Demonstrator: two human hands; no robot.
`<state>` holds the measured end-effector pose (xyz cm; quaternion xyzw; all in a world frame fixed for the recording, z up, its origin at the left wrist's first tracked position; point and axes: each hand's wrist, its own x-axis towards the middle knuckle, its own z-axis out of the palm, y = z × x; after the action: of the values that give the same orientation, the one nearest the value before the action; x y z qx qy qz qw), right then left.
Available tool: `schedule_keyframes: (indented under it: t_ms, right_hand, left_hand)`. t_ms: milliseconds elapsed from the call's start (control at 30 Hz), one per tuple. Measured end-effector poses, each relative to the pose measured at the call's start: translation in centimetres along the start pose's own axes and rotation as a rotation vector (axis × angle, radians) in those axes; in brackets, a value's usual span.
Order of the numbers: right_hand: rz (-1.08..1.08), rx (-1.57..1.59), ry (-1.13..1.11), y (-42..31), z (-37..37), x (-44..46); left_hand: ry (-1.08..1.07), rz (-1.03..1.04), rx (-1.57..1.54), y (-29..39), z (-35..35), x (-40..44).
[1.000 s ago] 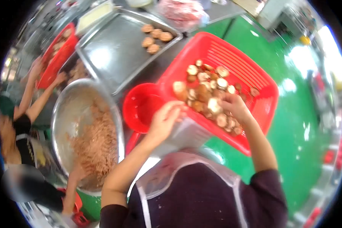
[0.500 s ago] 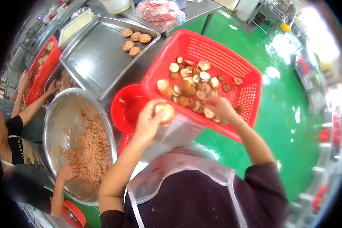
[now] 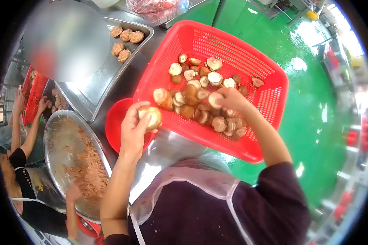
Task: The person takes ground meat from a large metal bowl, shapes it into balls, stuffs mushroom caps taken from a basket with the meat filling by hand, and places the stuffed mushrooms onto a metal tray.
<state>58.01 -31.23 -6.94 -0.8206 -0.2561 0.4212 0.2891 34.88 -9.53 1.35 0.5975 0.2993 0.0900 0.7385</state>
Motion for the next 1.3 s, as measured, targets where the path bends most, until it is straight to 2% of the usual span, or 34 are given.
schedule_keyframes:
  t_ms: [33,133,200,233,267,300,333,367,400,467,567,667,700,800,867,933,1000,1067,1167,1300]
  right_hand:
    - [0.012,0.217,0.014,1.1,0.0,-0.2]
    - [-0.069,0.473,-0.008,0.5,0.1,-2.3]
    - [-0.108,0.408,0.038,-4.1,0.1,-5.0]
    - [-0.237,0.421,0.067,-4.9,1.2,-5.1]
    - [-0.235,0.539,0.061,-6.9,2.4,-5.9]
    - [-0.247,0.542,-0.023,-7.9,3.2,-5.9]
    - [-0.2,0.421,0.015,-9.4,4.7,-5.9]
    - [-0.449,0.341,0.1,-9.1,6.6,-5.3]
    - [-0.586,0.106,0.256,-9.8,7.9,-4.5]
    - [-0.617,-0.082,0.287,-13.7,8.7,-6.0]
    - [-0.665,0.08,0.197,-16.7,11.3,-6.2]
    - [-0.788,0.025,0.1,-19.3,14.3,-6.3]
    - [-0.791,-0.055,0.037,-21.4,15.5,-7.5]
    - [-1.014,-0.116,-0.161,-25.6,20.2,-8.3]
    - [-1.179,-0.306,-0.267,-28.5,23.6,-8.1]
    - [-1.243,-0.449,-0.366,-30.5,27.9,-6.6]
    - [-1.223,-0.719,-0.438,-31.8,31.7,-3.9]
    - [-1.073,-0.968,-0.583,-32.5,35.1,0.0]
    - [-0.982,-1.408,-0.531,-34.0,38.1,2.5]
    - [-0.813,-1.618,-0.412,-29.2,42.9,11.7]
  left_hand:
    - [-0.029,-0.003,0.057,0.0,0.1,0.4]
    - [-0.281,0.26,0.47,-1.3,1.6,2.2]
    - [-0.134,0.656,0.922,-1.2,3.6,2.3]
    - [-0.246,0.367,0.57,-1.1,4.4,2.0]
    - [-0.32,0.097,0.203,-1.3,5.0,1.6]
    - [-0.403,0.059,-0.146,-2.8,5.1,1.5]
    - [-0.341,0.046,-0.097,-2.9,5.0,0.6]
    - [-0.397,0.059,-0.125,-2.7,4.5,-0.1]
    - [-0.354,0.166,-0.069,-3.2,3.2,-0.4]
    - [-0.196,0.067,-0.264,-3.2,0.5,-2.1]
    - [-0.002,0.011,-0.548,-3.0,-4.9,-6.3]
    - [0.195,0.135,-0.695,-3.2,-10.3,-12.0]
    - [0.297,0.205,-0.691,-3.8,-12.5,-14.1]
    - [0.615,0.423,-0.66,-6.1,-18.8,-20.4]
    - [0.936,0.365,-0.644,-7.1,-22.1,-23.7]
    - [1.057,0.378,-0.668,-8.5,-24.6,-25.7]
    - [1.062,0.422,-0.8,-9.7,-25.6,-26.6]
    - [1.049,0.443,-0.886,-10.3,-26.1,-27.0]
    - [1.045,0.494,-0.909,-10.1,-26.3,-27.3]
    - [1.014,0.5,-0.941,-9.8,-26.1,-27.5]
